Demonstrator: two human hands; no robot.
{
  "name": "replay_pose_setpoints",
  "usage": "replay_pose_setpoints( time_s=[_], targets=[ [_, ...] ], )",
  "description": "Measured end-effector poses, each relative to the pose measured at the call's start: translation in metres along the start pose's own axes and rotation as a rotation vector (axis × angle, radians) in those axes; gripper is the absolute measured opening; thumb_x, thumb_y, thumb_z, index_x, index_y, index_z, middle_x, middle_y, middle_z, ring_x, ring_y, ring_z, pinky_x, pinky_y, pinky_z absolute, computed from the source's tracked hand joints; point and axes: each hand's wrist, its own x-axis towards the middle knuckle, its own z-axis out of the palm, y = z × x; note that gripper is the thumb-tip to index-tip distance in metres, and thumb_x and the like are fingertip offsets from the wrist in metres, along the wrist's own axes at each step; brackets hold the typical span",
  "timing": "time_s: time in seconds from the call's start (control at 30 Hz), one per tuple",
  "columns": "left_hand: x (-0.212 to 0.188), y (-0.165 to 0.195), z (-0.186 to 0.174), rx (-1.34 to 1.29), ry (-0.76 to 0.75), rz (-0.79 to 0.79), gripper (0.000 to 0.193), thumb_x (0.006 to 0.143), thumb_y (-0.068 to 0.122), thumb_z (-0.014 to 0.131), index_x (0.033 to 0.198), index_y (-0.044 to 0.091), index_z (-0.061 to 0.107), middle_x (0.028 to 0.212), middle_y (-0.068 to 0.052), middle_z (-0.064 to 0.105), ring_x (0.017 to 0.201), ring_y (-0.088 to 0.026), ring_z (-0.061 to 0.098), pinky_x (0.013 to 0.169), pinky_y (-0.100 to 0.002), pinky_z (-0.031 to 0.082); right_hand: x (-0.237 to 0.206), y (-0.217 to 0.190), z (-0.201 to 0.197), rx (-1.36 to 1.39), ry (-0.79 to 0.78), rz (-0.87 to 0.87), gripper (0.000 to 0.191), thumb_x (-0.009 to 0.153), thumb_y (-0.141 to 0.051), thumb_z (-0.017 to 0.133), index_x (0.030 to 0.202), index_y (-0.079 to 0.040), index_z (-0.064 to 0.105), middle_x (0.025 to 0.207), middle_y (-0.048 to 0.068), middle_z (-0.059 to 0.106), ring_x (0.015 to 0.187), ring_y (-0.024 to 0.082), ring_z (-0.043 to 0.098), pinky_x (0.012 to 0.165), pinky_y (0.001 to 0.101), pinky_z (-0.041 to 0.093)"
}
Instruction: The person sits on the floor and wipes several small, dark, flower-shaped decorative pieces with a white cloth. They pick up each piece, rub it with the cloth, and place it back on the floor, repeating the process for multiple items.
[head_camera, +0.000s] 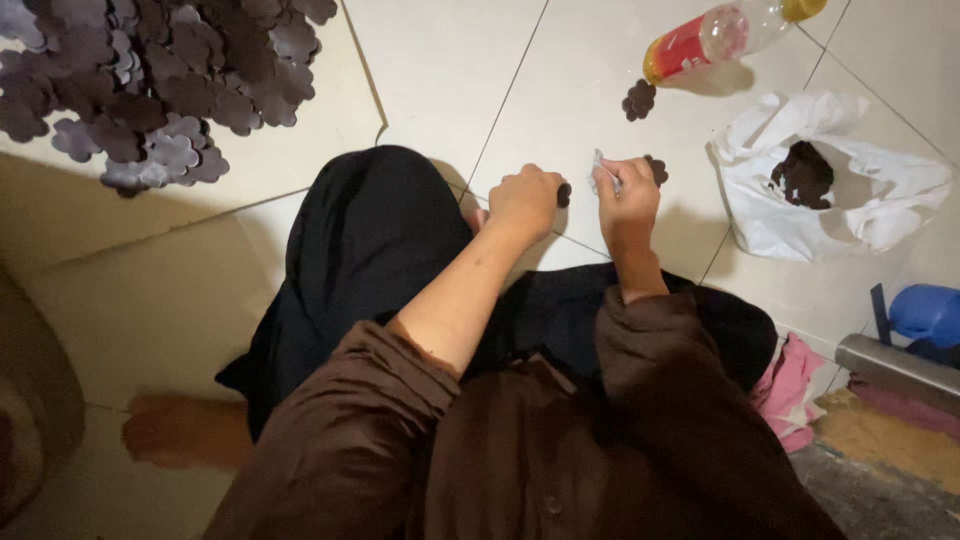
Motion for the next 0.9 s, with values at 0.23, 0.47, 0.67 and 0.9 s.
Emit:
replay_pose_setpoints(
  time_s=[0.23,0.47,0.67,0.9],
  targets=[
    [-0.008,-0.003,0.004,0.099,-0.279,0.016,0.037,0.091,0.017,0.066,0.129,0.016,0.065,0.116,-0.01,0.074,0.108,-0.032,0.072,0.083,-0.048,0.057,-0.037,-0.014,0.022,-0.029,0.002,0.014,0.01,0.093,-0.002,0.074,0.102,0.002,0.073,0.097,0.016,0.066,0.084,0.03,0.067,0.072,0.0368,0.054],
    [-0.006,-0.004,0.01,0.236,-0.396,0.049,0.087,0.087,0.017,0.065,0.161,0.017,0.02,0.121,-0.009,0.071,0.108,-0.03,0.07,0.076,-0.052,0.054,-0.04,-0.011,0.024,-0.07,0.003,-0.027,0.008,0.094,0.0,0.071,0.101,0.004,0.07,0.099,0.017,0.064,0.09,0.034,0.066,0.08,0.0404,0.055],
    [-0.01,-0.001,0.013,0.244,-0.386,0.039,0.085,0.092,0.017,0.057,0.165,0.022,0.015,0.124,-0.007,0.072,0.106,-0.029,0.072,0.075,-0.052,0.055,-0.037,-0.013,0.021,-0.076,0.015,-0.037,0.006,0.094,0.002,0.07,0.099,0.004,0.068,0.1,0.019,0.064,0.092,0.037,0.064,0.081,0.0423,0.053],
    [-0.01,0.003,0.006,0.294,-0.462,0.012,0.1,0.087,0.01,0.062,0.167,0.02,0.003,0.12,-0.009,0.074,0.102,-0.03,0.074,0.076,-0.049,0.056,-0.028,-0.025,0.016,-0.095,-0.01,-0.081,0.006,0.092,0.003,0.069,0.098,0.003,0.069,0.095,0.018,0.063,0.088,0.037,0.063,0.078,0.0435,0.053]
  ],
)
